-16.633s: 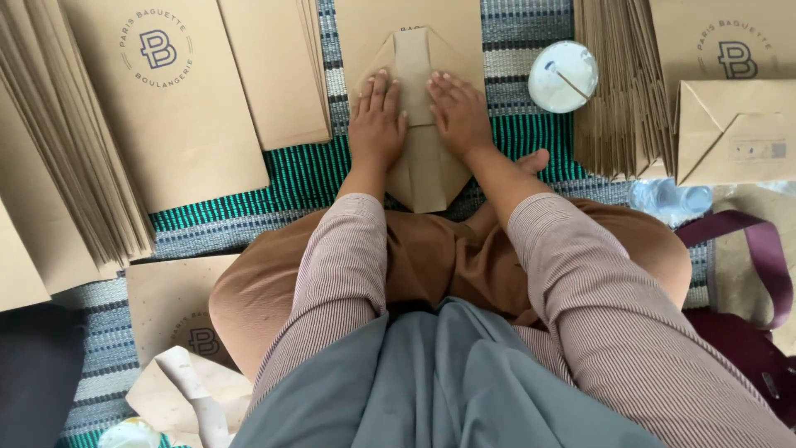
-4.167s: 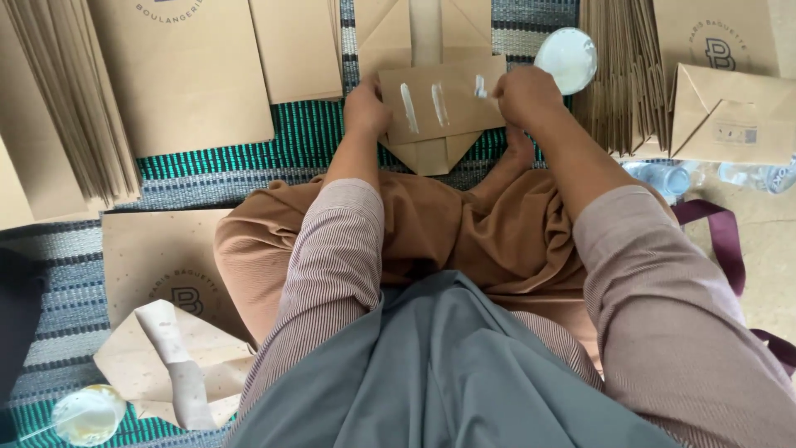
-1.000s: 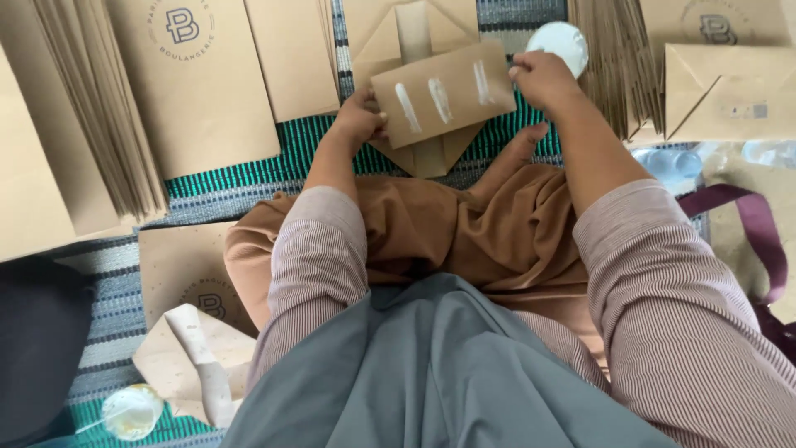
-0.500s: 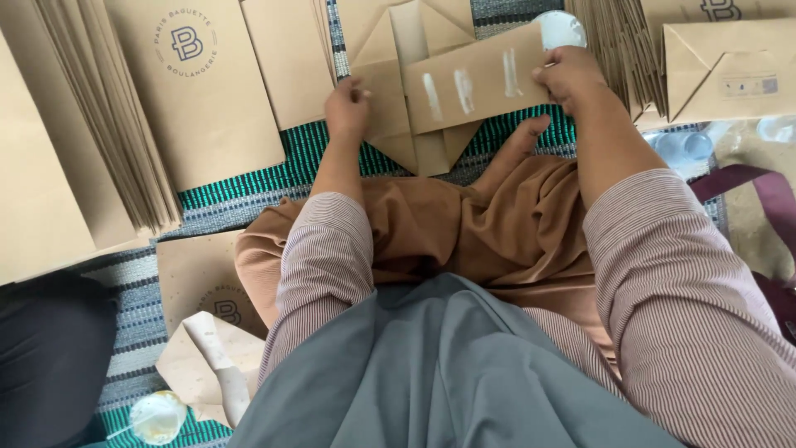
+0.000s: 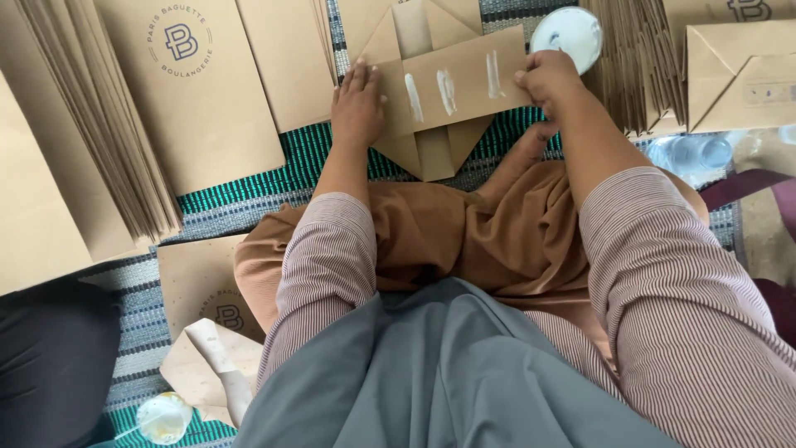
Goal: The person sits on a mat and assembles flat brown paper bags into three-dimensional containers. They fold the bottom flaps, apply white adhesive with a brush to secure the seams, and press the glued areas to set. The process is repeated for multiple bags.
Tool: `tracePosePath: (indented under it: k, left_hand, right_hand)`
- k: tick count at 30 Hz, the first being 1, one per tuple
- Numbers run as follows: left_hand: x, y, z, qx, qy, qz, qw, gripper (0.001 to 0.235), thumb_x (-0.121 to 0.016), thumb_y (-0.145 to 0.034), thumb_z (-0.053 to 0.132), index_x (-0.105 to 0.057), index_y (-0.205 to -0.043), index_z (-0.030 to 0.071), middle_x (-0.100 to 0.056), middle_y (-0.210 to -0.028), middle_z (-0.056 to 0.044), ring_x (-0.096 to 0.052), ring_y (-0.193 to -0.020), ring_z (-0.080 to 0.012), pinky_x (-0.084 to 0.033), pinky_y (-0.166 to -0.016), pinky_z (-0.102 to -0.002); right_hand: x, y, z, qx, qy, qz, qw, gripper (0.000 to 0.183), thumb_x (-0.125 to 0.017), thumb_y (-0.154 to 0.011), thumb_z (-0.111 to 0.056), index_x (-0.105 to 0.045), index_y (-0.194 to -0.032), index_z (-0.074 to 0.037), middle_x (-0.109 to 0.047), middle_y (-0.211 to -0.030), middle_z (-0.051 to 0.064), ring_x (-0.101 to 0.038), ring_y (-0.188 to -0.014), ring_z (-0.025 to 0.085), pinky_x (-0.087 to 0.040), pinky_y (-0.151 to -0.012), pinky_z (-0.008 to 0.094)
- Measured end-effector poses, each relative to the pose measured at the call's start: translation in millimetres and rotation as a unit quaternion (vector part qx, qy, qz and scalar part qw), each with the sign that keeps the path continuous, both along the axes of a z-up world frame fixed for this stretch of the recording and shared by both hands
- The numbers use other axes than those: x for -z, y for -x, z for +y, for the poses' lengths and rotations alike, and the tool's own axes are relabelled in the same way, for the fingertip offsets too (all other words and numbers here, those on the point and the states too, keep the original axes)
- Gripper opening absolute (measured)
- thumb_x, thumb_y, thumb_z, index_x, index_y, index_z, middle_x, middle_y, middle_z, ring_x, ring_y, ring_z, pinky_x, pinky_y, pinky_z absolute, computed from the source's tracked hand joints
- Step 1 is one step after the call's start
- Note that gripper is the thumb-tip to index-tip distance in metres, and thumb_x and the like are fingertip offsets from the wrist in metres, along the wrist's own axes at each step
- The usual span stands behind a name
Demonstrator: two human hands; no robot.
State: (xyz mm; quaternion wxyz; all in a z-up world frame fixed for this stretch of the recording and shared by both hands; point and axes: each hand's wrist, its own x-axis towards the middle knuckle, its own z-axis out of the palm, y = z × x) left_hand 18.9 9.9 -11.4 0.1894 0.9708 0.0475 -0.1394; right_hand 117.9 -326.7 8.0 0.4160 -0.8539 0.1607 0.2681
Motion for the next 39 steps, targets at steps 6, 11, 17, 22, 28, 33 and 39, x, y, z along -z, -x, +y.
tracePosePath:
  k: [6, 11, 17, 22, 28, 33, 39]
  left_hand:
    - [7.5, -3.1, -0.4, 0.005, -0.015, 0.009, 1.000, 0.060, -0.050, -0.108, 0.027, -0.030, -0.162, 0.012, -0.016, -0.171, -0.011, -0.015, -0.157, -0.0342, -0.020, -0.125, -0.052]
    - [12.4, -3.6, -1.9, 0.010, -0.029, -0.003, 1.000, 0.061, -0.054, -0.106, 0.033, -0.035, -0.160, 0.014, -0.017, -0.170, -0.013, -0.018, -0.156, -0.0363, -0.021, -0.124, -0.052]
    - [5.7, -3.1, -5.3, 0.010, -0.039, 0.009, 0.999, 0.066, -0.063, -0.102, 0.037, -0.036, -0.159, 0.016, -0.015, -0.169, -0.016, -0.016, -0.155, -0.0397, -0.023, -0.124, -0.052]
    - [0.7, -3.3, -6.9, -0.001, -0.027, 0.039, 0.999, 0.072, -0.065, -0.103, 0.038, -0.031, -0.162, 0.017, -0.010, -0.170, -0.013, -0.010, -0.156, -0.0370, -0.031, -0.122, -0.052]
    - [6.3, -2.4, -7.7, -0.012, 0.020, 0.020, 1.000, 0.074, -0.069, -0.102, 0.035, -0.032, -0.162, 0.011, -0.007, -0.170, -0.015, -0.005, -0.156, -0.0394, -0.026, -0.125, -0.052]
    - [9.6, 0.8, -7.3, 0.000, 0.008, 0.003, 1.000, 0.078, -0.072, -0.101, 0.040, -0.033, -0.162, 0.011, -0.010, -0.169, -0.018, -0.008, -0.155, -0.0409, -0.027, -0.124, -0.053]
    - [8.5, -2.2, -8.5, -0.013, 0.025, 0.033, 0.999, 0.078, -0.073, -0.101, 0.032, -0.029, -0.163, 0.013, -0.005, -0.170, -0.015, -0.004, -0.156, -0.0389, -0.028, -0.125, -0.052]
  right_hand:
    - [8.1, 1.7, 20.4, -0.033, 0.039, -0.022, 0.998, 0.005, -0.069, -0.100, -0.021, -0.072, -0.100, -0.017, -0.071, -0.110, 0.004, -0.065, -0.100, 0.024, -0.053, -0.080, 0.043]
    - [24.4, 2.9, 29.0, -0.065, 0.094, -0.030, 0.993, 0.010, -0.068, -0.099, -0.023, -0.071, -0.103, -0.014, -0.067, -0.112, 0.008, -0.063, -0.100, 0.029, -0.052, -0.074, 0.049]
    - [49.8, -0.5, 28.8, -0.119, 0.133, -0.082, 0.980, 0.016, -0.069, -0.099, -0.024, -0.065, -0.089, -0.013, -0.064, -0.096, 0.007, -0.062, -0.086, 0.029, -0.050, -0.065, 0.048]
    - [45.2, 4.7, 39.5, -0.103, 0.103, -0.149, 0.978, 0.008, -0.070, -0.096, -0.020, -0.070, -0.100, -0.013, -0.070, -0.103, 0.007, -0.066, -0.095, 0.030, -0.053, -0.076, 0.048]
    - [46.2, 9.2, 52.1, -0.099, 0.102, -0.155, 0.978, 0.015, -0.072, -0.094, -0.019, -0.073, -0.108, -0.013, -0.072, -0.109, 0.007, -0.067, -0.100, 0.031, -0.056, -0.081, 0.049]
    - [53.1, 7.6, 46.7, -0.160, 0.124, -0.208, 0.957, 0.022, -0.074, -0.093, -0.014, -0.074, -0.114, -0.009, -0.074, -0.106, 0.011, -0.069, -0.096, 0.033, -0.055, -0.083, 0.050]
    - [65.3, 1.9, 37.0, -0.161, 0.121, -0.195, 0.960, 0.012, -0.071, -0.098, -0.014, -0.072, -0.111, -0.012, -0.067, -0.095, 0.008, -0.064, -0.088, 0.031, -0.055, -0.074, 0.051]
